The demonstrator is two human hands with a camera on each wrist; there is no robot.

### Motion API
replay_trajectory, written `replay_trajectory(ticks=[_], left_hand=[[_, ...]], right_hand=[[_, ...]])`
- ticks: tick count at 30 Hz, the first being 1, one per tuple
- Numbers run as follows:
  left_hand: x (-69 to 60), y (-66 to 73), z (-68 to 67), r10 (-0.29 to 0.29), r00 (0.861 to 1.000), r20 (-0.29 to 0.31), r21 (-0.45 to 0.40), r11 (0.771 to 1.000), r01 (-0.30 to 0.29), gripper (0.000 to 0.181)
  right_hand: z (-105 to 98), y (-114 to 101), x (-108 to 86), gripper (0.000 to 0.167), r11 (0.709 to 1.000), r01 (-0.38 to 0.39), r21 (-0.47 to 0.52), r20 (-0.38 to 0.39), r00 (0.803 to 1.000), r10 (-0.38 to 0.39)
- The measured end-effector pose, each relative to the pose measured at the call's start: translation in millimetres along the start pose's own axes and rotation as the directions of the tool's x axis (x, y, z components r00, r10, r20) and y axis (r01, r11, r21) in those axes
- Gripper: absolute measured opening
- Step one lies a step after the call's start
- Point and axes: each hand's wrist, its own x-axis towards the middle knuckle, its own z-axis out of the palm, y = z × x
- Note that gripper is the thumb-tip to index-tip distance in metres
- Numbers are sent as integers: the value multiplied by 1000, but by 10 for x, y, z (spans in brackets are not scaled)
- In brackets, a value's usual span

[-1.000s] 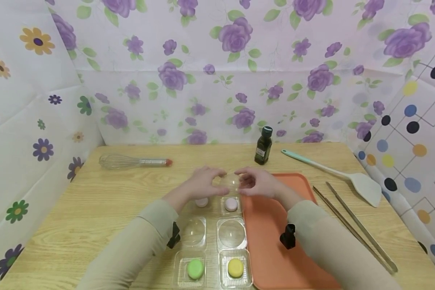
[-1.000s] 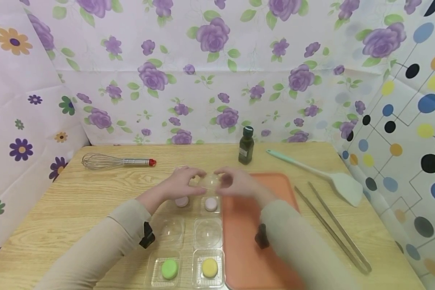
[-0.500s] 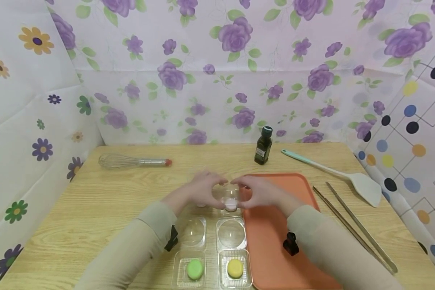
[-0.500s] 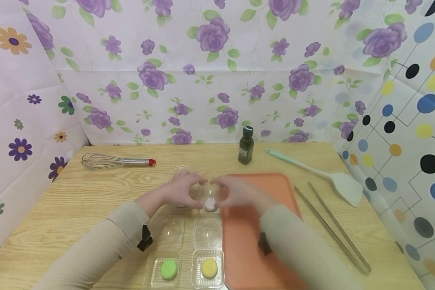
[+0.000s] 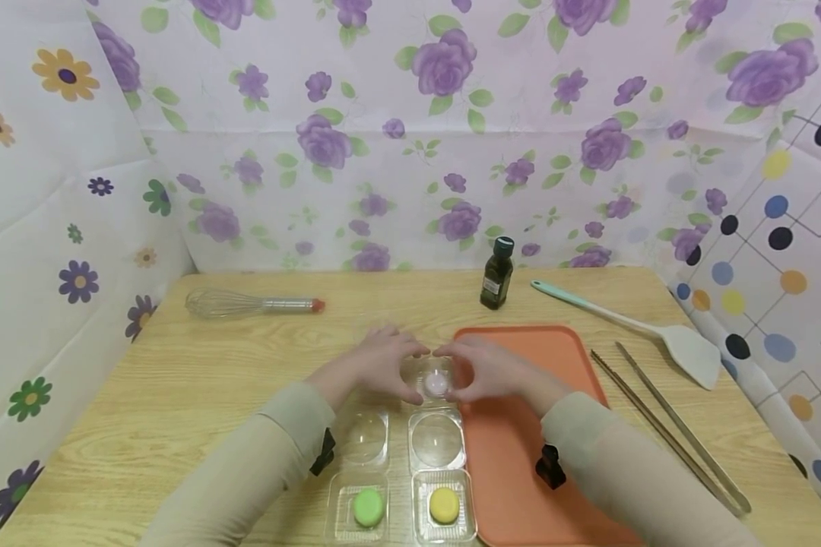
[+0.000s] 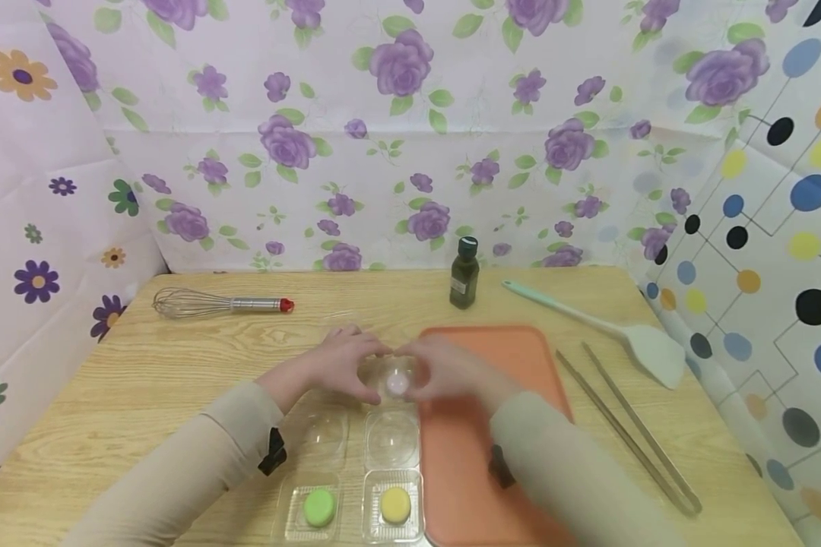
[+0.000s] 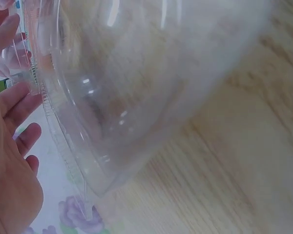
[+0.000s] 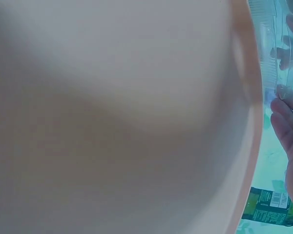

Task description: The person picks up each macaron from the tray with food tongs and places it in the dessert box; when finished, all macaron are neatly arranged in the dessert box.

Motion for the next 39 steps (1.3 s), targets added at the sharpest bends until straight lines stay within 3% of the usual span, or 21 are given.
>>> replay_trajectory(ticks=[13, 28, 39], left_hand=[[-3, 7, 2, -1, 1000, 16, 24, 1000, 0, 82], [44, -17, 20, 9, 1000, 7, 58, 998, -9, 76], [52, 27, 4, -5, 1000, 5, 60, 998, 5, 79]], right_hand=[[35, 0, 12, 66, 1000, 18, -15, 25, 1000, -18], [31, 25, 32, 69, 999, -43, 30, 58, 997, 41], [37, 46, 39, 68, 999, -42, 16, 43, 998, 41]])
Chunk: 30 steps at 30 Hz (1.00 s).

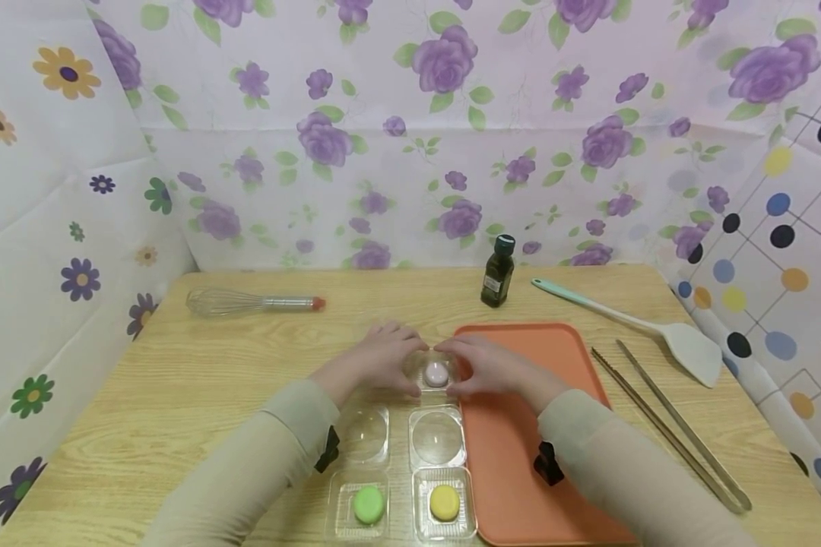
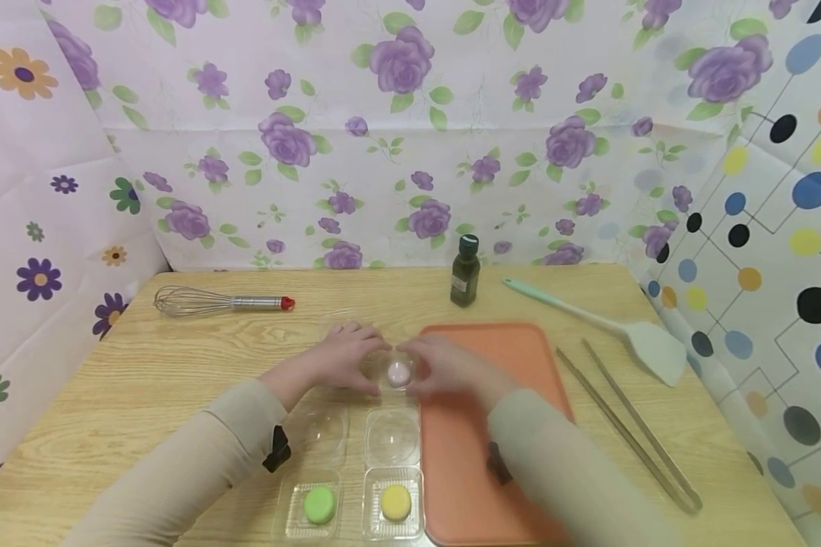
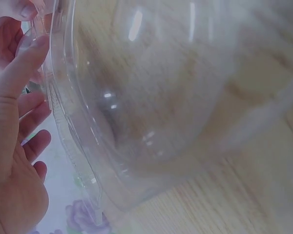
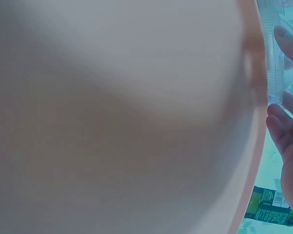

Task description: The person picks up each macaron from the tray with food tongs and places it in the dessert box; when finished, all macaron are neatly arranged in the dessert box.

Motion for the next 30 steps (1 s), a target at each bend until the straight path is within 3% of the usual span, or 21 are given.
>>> replay_trajectory(ticks=[6, 12, 25, 30], left_hand=[[-12, 0, -8, -2, 1000, 0, -11, 1000, 2, 84], [-66, -15, -32, 10, 999, -37, -36, 999, -12, 88], [-322, 30, -38, 64, 997, -37, -36, 997, -66, 90], [-445, 49, -35, 58, 998, -29, -40, 997, -59, 90]], right_hand=[[2, -16, -23, 74, 1000, -23, 6, -11, 1000, 23], [-37, -38, -103, 77, 997, -45, 70, -53, 997, 49], [-71, -43, -353, 74, 987, -48, 152, -116, 991, 66], [-24, -15, -452, 72, 985, -24, 170, -123, 991, 46]])
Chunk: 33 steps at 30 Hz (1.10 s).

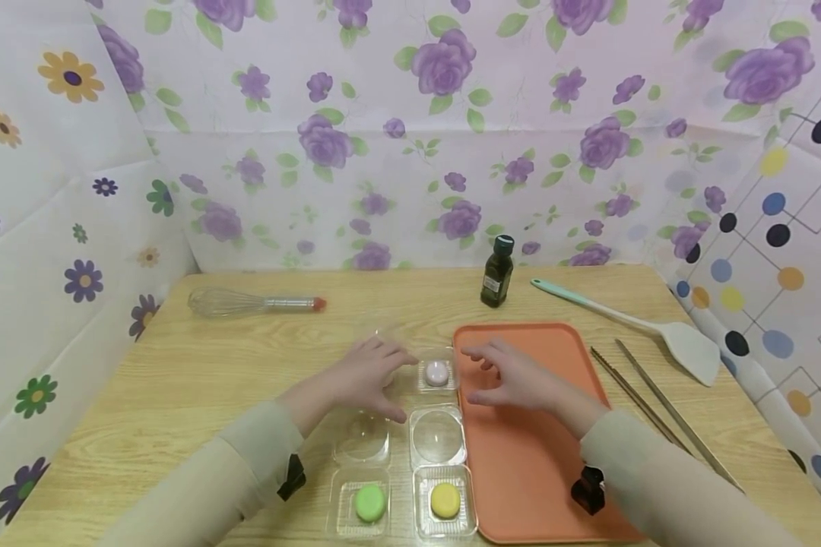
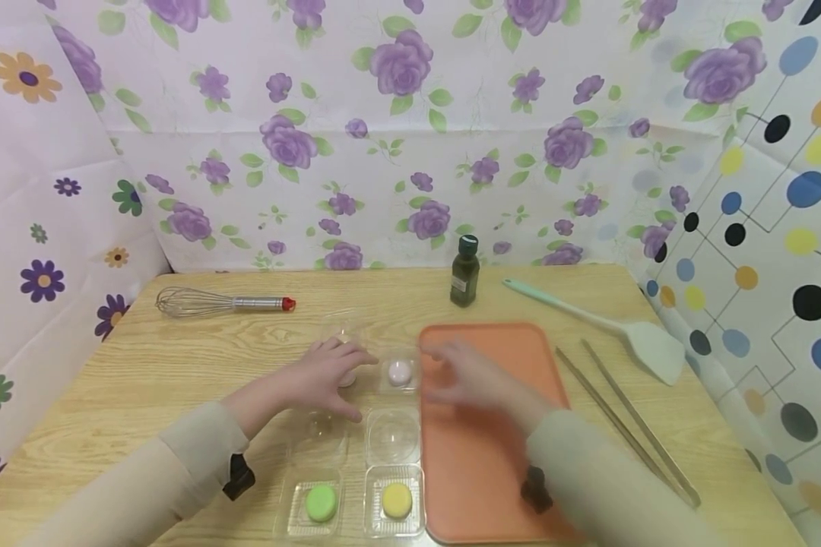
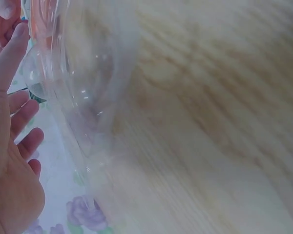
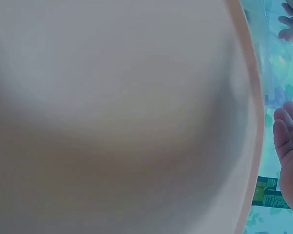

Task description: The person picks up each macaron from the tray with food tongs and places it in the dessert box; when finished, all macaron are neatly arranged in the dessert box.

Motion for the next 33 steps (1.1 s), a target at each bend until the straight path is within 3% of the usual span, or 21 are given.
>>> replay_trajectory(ticks=[11, 16, 22, 33], left_hand=[[-216, 128, 96, 32, 999, 25, 8, 999, -32, 85], [-266, 193, 170, 47, 998, 29, 31, 998, -48, 84], [-292, 249, 216, 58, 998, 13, 39, 998, -58, 85], [-253, 277, 254, 47, 999, 4, 45, 998, -47, 83]], right_hand=[[183, 37, -228, 70, 997, 80, 5, 41, 996, -80], [269, 29, -285, 72, 997, 74, 33, 63, 995, -76], [314, -14, -295, 74, 996, 54, 71, 86, 994, -60], [354, -78, -252, 78, 996, 83, 37, 138, 987, -87]])
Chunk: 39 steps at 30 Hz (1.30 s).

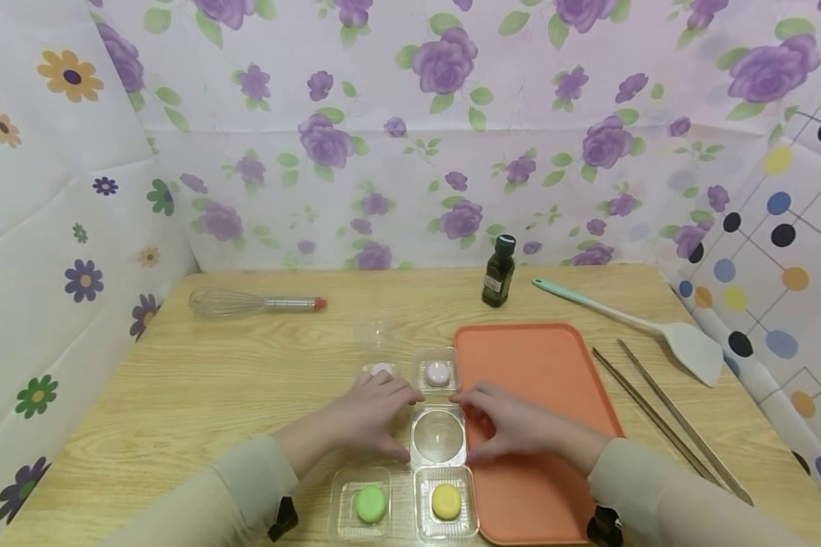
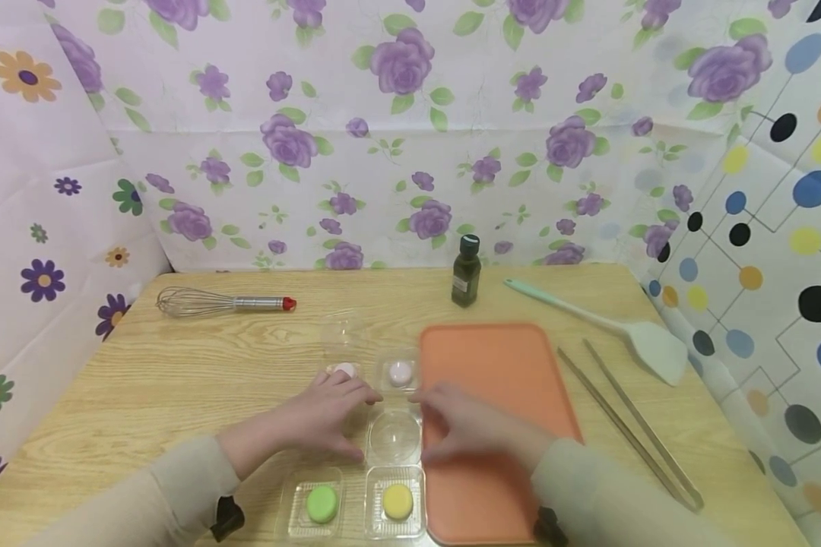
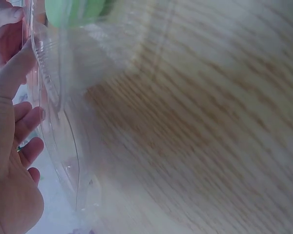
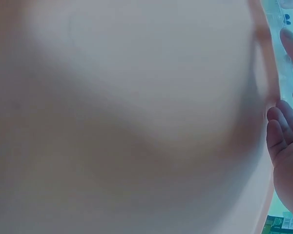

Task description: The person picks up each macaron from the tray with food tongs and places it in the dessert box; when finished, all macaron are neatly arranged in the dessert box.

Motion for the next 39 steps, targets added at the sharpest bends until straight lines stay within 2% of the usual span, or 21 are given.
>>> replay_trajectory(ticks=[8, 13, 18, 25, 28, 33, 39], left_hand=[[28, 10, 3, -5, 1000, 5, 8, 1000, 5, 79], [39, 1, -11, -4, 1000, -25, -14, 1000, 3, 79], [37, -25, -23, -10, 997, -71, -69, 998, 5, 76], [38, -24, -51, -3, 992, -128, -176, 984, -20, 72], [42, -12, -67, -17, 991, -132, -214, 977, -12, 73], [50, 2, -78, -39, 991, -127, -242, 970, 7, 78], [58, 40, -83, -60, 989, -135, -231, 973, 27, 91]], right_hand=[[-19, -51, 14, 75, 999, -30, -22, 5, 1000, 30], [-57, -107, 17, 72, 1000, -22, 7, -30, 999, 22], [-105, -116, 16, 73, 999, 25, 39, -66, 998, -23], [-123, -75, 22, 85, 996, 29, 88, -42, 999, -26], [-128, -84, 26, 89, 996, 23, 92, -45, 999, -18], [-144, -103, 34, 88, 995, 34, 94, -75, 997, -27], [-174, -125, 48, 85, 997, 38, 73, -107, 994, -30]])
